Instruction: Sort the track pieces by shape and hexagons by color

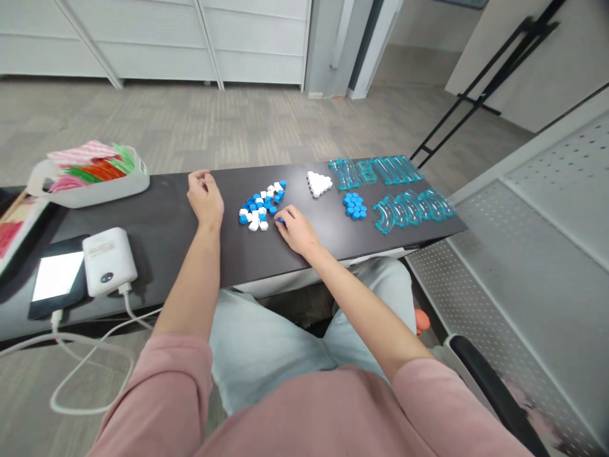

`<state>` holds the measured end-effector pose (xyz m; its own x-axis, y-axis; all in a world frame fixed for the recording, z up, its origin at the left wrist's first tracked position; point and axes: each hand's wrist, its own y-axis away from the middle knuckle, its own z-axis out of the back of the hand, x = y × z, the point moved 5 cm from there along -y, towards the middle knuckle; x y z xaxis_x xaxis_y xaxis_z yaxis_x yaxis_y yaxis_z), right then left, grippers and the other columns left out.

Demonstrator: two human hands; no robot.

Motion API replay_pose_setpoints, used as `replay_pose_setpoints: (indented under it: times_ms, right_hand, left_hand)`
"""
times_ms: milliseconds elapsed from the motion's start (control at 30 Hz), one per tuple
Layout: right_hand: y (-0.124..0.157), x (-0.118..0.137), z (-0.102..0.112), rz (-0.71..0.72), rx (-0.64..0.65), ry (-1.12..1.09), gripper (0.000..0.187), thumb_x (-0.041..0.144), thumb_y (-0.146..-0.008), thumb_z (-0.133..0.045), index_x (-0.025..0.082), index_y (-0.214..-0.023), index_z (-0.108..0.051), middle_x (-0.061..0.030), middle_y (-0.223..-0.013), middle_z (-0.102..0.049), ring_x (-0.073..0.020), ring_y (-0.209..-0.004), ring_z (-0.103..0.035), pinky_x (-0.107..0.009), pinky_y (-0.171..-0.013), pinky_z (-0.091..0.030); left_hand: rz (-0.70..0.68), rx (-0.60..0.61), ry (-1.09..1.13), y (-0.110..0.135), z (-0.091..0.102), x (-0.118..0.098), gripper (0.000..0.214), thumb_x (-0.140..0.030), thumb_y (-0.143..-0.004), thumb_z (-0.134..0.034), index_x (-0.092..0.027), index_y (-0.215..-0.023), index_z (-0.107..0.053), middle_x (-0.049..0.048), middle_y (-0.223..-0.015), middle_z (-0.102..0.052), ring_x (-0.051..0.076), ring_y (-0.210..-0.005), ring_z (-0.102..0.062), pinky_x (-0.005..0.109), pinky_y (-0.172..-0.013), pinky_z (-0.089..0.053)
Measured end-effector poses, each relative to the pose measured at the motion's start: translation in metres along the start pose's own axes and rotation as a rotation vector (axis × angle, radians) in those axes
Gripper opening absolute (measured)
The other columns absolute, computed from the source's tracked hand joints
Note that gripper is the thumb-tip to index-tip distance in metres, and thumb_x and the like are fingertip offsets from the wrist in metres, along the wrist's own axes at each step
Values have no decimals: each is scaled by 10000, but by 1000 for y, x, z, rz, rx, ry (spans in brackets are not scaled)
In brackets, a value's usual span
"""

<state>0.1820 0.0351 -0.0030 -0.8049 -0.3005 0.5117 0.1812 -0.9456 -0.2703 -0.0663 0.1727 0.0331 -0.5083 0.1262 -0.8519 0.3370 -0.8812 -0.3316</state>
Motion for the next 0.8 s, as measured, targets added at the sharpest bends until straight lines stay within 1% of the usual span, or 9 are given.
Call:
replay_pose_setpoints:
  times_ms: [100,167,233,333,400,500,633,700,800]
  right_hand:
    - [-1,-1,2,-40,2,-68,221,175,-1193,-592,212,-1314,-772,-154,-1421,-741,-293,-1268,-734,-415,-1169,-586]
    - [-2,-2,5,-64,1,-113,176,182,-1196,-628,225,-1306,-758,-134,-1414,-767,-280,-1250,-743,-401,-1154,-586]
    - [-4,-4,6,-97,-3,-134,128,209,-1201,-678,230,-1303,-754,-115,-1372,-806,-285,-1266,-738,-409,-1172,-576]
    - [-7,-7,6,-149,-7,-119,111,264,-1226,-691,223,-1292,-771,-112,-1329,-841,-312,-1297,-714,-447,-1216,-557]
    - [-7,-7,7,-168,-25,-99,170,273,-1250,-644,209,-1325,-783,-135,-1384,-831,-324,-1336,-693,-463,-1253,-540]
    - [-2,-3,10,-151,-53,-76,268,259,-1257,-602,180,-1447,-774,-166,-1515,-774,-330,-1410,-657,-463,-1301,-514]
    - [10,2,15,-64,39,-44,336,175,-1228,-572,221,-1491,-776,-137,-1565,-747,-335,-1425,-654,-481,-1242,-544]
    - [17,-5,21,-54,59,-29,386,118,-1213,-527,235,-1476,-783,-132,-1560,-752,-335,-1415,-668,-494,-1214,-555]
    - [26,-27,34,-75,21,-30,401,83,-1189,-511,229,-1425,-799,-145,-1512,-767,-341,-1375,-688,-507,-1217,-559]
  left_hand:
    - [54,46,-23,16,9,3,22,-280,-1125,-597,-276,-1136,-579,-14,-859,-637,245,-911,-720,367,-984,-553]
    - [93,105,-62,24,11,5,122,-240,-1062,-663,-289,-1085,-553,6,-895,-649,271,-971,-712,409,-1051,-549]
    - [91,146,-123,29,12,4,206,-212,-1020,-708,-297,-1032,-521,23,-931,-631,301,-1060,-688,460,-1143,-527]
    - [86,115,-236,32,16,-1,263,-181,-1033,-691,-299,-965,-466,36,-977,-542,336,-1235,-603,548,-1282,-437]
    - [110,91,-289,33,18,-6,282,-167,-1066,-651,-297,-940,-434,39,-1010,-488,338,-1303,-532,587,-1316,-385]
    - [132,102,-333,34,18,-13,289,-161,-1098,-614,-286,-929,-416,59,-1087,-505,316,-1315,-477,558,-1316,-366]
    - [155,92,-405,35,15,-19,284,-162,-1127,-586,-261,-925,-411,80,-1207,-571,283,-1290,-462,479,-1307,-365]
    - [168,82,-432,35,14,-20,302,-179,-1143,-593,-256,-921,-405,78,-1226,-573,275,-1273,-455,469,-1309,-364]
    - [179,78,-455,35,12,-19,337,-202,-1151,-631,-255,-907,-404,64,-1177,-555,272,-1241,-439,480,-1307,-371]
